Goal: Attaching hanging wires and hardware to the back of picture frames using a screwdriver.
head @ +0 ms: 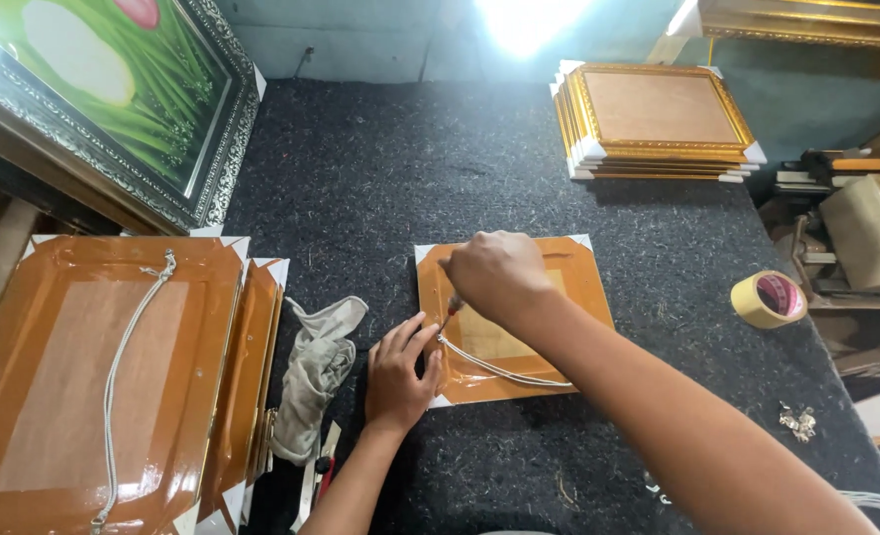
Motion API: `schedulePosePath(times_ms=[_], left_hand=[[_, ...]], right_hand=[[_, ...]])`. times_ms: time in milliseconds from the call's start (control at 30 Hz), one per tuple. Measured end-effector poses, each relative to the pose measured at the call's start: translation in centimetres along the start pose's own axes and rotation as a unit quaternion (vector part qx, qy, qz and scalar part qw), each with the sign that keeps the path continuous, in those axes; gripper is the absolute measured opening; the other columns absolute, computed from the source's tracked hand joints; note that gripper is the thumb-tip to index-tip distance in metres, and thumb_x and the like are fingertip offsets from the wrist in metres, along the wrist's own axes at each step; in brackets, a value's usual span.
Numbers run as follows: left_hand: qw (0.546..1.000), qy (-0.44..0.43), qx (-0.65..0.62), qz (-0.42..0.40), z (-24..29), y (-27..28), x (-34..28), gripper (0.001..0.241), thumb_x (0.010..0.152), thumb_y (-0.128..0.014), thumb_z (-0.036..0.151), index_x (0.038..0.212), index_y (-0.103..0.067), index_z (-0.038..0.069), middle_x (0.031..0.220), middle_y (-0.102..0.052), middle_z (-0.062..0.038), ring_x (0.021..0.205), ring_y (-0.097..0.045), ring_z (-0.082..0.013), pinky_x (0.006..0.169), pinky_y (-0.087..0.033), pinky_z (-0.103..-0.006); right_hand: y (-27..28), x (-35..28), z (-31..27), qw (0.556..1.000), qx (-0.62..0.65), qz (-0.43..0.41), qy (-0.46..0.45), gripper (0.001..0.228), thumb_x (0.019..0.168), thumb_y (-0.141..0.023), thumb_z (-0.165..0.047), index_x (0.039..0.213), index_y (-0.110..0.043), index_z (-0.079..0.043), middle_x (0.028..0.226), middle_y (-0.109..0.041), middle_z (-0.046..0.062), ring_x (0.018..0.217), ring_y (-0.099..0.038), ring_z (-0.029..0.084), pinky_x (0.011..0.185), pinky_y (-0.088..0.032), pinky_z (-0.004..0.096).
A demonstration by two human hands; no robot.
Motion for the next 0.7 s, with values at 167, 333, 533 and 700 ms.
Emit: schedulePosePath(times_ms=[167, 333, 533, 700], left_hand=[[1.0, 0.006, -0.002, -0.006, 0.2, 0.4, -0.1, 0.032, 0.078, -0.053, 0.03, 0.11, -0.056, 0.029, 0.122, -0.05, 0.008, 0.112, -0.047, -0.0148, 0.09, -0.036, -0.0329], [1.0, 0.008, -0.008, -0.011, -0.2, -0.1, -0.2, 0.031, 0.08, -0.05, 0.029, 0.11, -0.057, 0.029, 0.123, -0.05, 0.007, 0.112, -0.048, -0.0162, 0.09, -0.037, -0.0341], [1.0, -0.006, 0.004, 0.016, -0.3, -0.3, -0.2, 0.031, 0.078, -0.054, 0.031, 0.108, -0.058, 0.03, 0.121, -0.051, 0.008, 0.111, -0.048, -0.0155, 0.088, -0.038, -0.0339], [1.0, -0.004, -0.001, 0.005, 0.0, 0.3, 0.1, 0.03, 0.079, -0.053, 0.029, 0.109, -0.058, 0.029, 0.121, -0.051, 0.007, 0.11, -0.049, -0.0165, 0.087, -0.038, -0.0348]], right_hand=[[1.3, -1.4, -0.9, 0.995, 0.072, 0.003, 0.072, 0.024, 0.072, -0.066, -0.032, 0.091, -0.062, -0.018, 0.072, -0.065, 0.01, 0.071, -0.064, 0.036, 0.06, -0.053, 0.047], [3.8, -2.7, -0.4, 0.974, 0.214, -0.031, 0.066, 0.025, 0.071, -0.067, -0.017, 0.093, -0.055, -0.014, 0.075, -0.066, -0.001, 0.08, -0.064, 0.029, 0.07, -0.053, 0.04], [3.4, -2.6, -0.3, 0.934, 0.333, -0.026, 0.127, 0.023, 0.062, -0.051, 0.007, 0.058, -0.064, -0.011, 0.062, -0.064, 0.008, 0.073, -0.065, 0.028, 0.069, -0.051, 0.037], [4.9, -3.2, -1.2, 0.952, 0.277, -0.094, 0.094, 0.04, 0.068, -0.05, -0.01, 0.108, -0.053, -0.015, 0.091, -0.063, 0.016, 0.091, -0.061, 0.035, 0.081, -0.048, 0.046]])
Point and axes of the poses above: each hand's wrist, its own x-axis towards the middle knuckle, its own y-axis out of the back of the hand, z = x × y, the point moved 6 cm from there along x, towards the middle knuckle
